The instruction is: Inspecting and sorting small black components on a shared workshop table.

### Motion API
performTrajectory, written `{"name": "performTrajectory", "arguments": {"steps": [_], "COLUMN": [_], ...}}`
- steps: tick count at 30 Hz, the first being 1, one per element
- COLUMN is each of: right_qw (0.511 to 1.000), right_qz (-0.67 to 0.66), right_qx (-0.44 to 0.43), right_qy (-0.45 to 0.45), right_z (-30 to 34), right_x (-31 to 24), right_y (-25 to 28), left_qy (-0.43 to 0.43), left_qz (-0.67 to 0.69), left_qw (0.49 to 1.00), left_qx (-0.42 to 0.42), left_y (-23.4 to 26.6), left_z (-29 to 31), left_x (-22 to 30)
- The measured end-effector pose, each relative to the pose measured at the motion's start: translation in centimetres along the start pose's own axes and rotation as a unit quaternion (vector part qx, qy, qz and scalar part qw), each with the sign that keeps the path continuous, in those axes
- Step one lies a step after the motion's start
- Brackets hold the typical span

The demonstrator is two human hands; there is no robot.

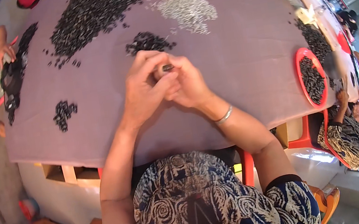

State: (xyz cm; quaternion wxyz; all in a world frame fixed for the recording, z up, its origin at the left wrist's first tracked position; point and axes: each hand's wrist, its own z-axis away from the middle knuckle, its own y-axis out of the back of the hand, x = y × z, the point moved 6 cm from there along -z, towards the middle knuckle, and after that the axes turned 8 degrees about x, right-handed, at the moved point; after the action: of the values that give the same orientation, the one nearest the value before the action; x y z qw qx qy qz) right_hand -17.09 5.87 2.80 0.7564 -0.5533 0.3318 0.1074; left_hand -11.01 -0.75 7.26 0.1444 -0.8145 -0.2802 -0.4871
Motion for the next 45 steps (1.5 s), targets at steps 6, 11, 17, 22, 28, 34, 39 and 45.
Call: {"name": "performTrajectory", "arguments": {"steps": [6,11,17,22,28,34,39,45], "right_qw": [0.996,0.992,0.99,0.987,0.977,0.965,0.941,0.92], "right_qz": [0.082,0.124,0.138,0.156,0.207,0.258,0.329,0.382], "right_qx": [-0.012,0.01,0.01,0.028,0.034,0.032,0.06,0.07], "right_qy": [0.034,0.037,0.029,0.023,0.028,0.03,0.04,0.052], "right_z": [-0.3,-0.4,-0.2,-0.3,-0.4,-0.4,-0.3,-0.4], "right_x": [0.4,0.6,0.5,0.6,0.5,0.6,0.4,-0.2], "right_y": [0.0,-0.3,0.1,0.2,0.5,0.4,0.3,0.2], "left_qy": [0.051,0.043,0.032,0.023,0.014,0.01,0.075,0.106], "left_qz": [-0.018,-0.001,0.023,0.029,-0.04,-0.039,0.042,0.089], "left_qw": [0.999,0.999,0.996,0.99,0.99,0.989,0.984,0.981], "left_qx": [0.003,0.029,0.086,0.135,0.135,0.14,0.155,0.135], "left_y": [1.1,1.9,2.0,2.1,2.5,3.0,3.2,3.2], "left_z": [0.3,1.2,1.8,2.7,3.1,3.5,4.0,4.4], "left_x": [0.5,0.2,-1.0,-1.6,-1.6,-1.9,-3.0,-3.9]}}
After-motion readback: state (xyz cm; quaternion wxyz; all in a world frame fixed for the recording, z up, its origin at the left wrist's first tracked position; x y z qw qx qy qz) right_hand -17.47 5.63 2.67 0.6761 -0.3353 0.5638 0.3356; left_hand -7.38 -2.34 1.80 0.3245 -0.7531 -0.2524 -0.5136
